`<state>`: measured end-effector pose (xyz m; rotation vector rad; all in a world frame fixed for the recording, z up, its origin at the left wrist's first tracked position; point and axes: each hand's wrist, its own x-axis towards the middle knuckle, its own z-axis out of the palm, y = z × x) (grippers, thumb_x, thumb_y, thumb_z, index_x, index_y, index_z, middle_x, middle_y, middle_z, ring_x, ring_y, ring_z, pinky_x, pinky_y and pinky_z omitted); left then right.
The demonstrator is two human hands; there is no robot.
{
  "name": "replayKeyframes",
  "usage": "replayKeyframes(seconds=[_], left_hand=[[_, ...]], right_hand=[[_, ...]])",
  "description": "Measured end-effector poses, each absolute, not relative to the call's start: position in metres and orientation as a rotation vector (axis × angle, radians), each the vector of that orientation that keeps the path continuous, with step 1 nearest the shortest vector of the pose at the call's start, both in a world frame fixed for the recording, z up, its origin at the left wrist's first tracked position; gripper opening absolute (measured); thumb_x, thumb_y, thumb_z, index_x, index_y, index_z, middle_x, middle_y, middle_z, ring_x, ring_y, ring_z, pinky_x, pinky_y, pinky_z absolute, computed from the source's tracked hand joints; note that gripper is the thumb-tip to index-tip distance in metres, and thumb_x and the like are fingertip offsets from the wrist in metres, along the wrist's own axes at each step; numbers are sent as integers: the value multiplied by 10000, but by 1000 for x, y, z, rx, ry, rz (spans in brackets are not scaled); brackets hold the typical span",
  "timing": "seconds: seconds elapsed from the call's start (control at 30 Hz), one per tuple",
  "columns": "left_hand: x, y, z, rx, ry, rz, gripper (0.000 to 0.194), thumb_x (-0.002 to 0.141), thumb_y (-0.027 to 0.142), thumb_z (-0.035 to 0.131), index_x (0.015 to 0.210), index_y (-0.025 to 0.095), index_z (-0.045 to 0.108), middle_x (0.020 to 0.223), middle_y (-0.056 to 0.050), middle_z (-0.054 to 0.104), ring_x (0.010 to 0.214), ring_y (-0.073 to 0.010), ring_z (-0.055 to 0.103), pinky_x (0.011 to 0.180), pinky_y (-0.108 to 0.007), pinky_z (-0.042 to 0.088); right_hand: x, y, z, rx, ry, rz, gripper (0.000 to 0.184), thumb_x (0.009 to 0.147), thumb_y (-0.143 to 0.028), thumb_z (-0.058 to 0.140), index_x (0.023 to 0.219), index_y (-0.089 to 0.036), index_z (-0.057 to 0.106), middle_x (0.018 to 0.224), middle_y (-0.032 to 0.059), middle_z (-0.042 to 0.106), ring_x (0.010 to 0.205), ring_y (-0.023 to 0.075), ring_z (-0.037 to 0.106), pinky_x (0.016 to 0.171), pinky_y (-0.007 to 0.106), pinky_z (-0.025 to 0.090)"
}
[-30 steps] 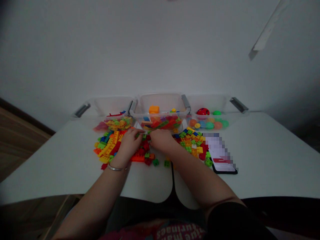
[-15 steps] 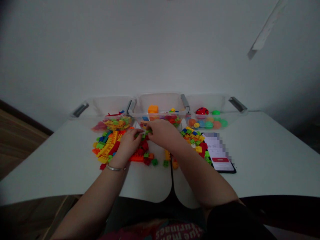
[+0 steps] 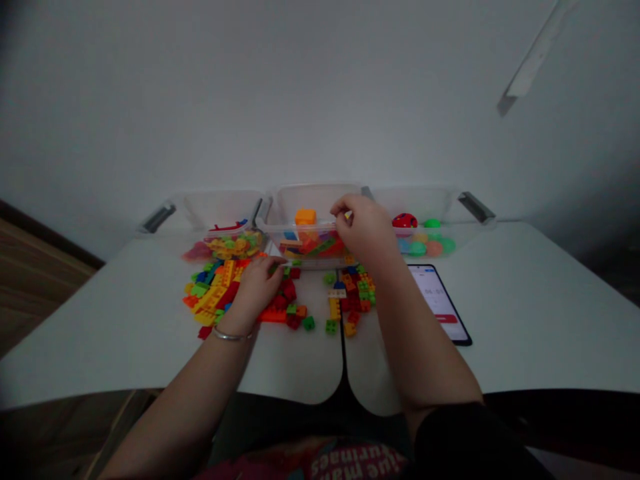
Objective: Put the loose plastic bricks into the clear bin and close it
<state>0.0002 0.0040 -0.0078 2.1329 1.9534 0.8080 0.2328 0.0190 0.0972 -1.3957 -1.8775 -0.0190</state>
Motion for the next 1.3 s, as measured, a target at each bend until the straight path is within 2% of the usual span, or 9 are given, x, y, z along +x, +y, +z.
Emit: replayKeyframes(seconds=[0.13,0.27,0.43,0.57,0.67,0.83,1.07,1.17,1.3], left_hand=[[0,5,-7,2122,1945,793,284,875,254,507,1075,203,702,1080,-109,688,1080,-275,606,988,-444,463],[0,5,-8,2139,1950,789,287,879,257,507,1080,198,703,1085,-113,685,1082,-275,605,989,-441,463],[-1,5,-9,2143,1937,803,276,878,254,509,1065,209,706,1086,-104,691,1077,-265,608,991,-434,466],[-1,5,-8,2140,1929,787,281,881,252,512,1072,199,710,1091,-103,696,1082,-263,610,1008,-427,458],[-1,5,-7,2140,1938,761,295,882,255,509,1087,187,711,1099,-111,694,1085,-272,610,1010,-435,456],[-1,4,-6,2142,1946,748,299,885,253,500,1088,199,712,1103,-100,695,1101,-258,609,1013,-416,458],[0,4,-3,2120,1952,714,303,888,255,505,1100,191,712,1117,-109,693,1115,-271,602,1024,-435,453],[0,4,-3,2118,1945,723,303,894,267,501,1097,191,713,1119,-112,691,1121,-275,598,1021,-440,454],[1,3,-3,2111,1954,735,300,889,261,500,1083,198,720,1104,-110,691,1105,-277,604,1004,-443,466]], right_hand=[[217,7,104,-1385,-2180,-7,240,809,-127,518,908,-177,731,915,64,730,776,169,636,749,302,468],[205,-10,108,-1403,-2504,10,211,858,-176,532,914,-204,734,918,61,742,850,200,658,745,309,466],[190,-5,81,-1462,-2778,187,243,812,-159,600,1010,-205,733,1052,90,741,972,244,679,787,324,509],[179,8,58,-1499,-2897,325,297,796,-194,640,1082,-168,715,1068,130,736,989,273,689,815,352,528],[174,13,49,-1511,-2927,337,265,831,-192,589,1060,-141,713,1056,152,734,961,273,698,800,355,534],[169,14,46,-1540,-2926,328,256,854,-154,516,993,-120,728,986,160,739,901,279,703,759,361,530],[188,11,76,-1255,-2806,365,151,828,-189,634,934,-192,742,995,67,734,937,213,658,822,305,476],[203,6,93,-1075,-2553,245,116,853,-181,612,873,-191,726,960,55,718,919,184,638,841,307,464],[220,4,106,-957,-2048,49,119,871,-208,586,847,-203,702,922,57,698,888,189,628,785,331,502]])
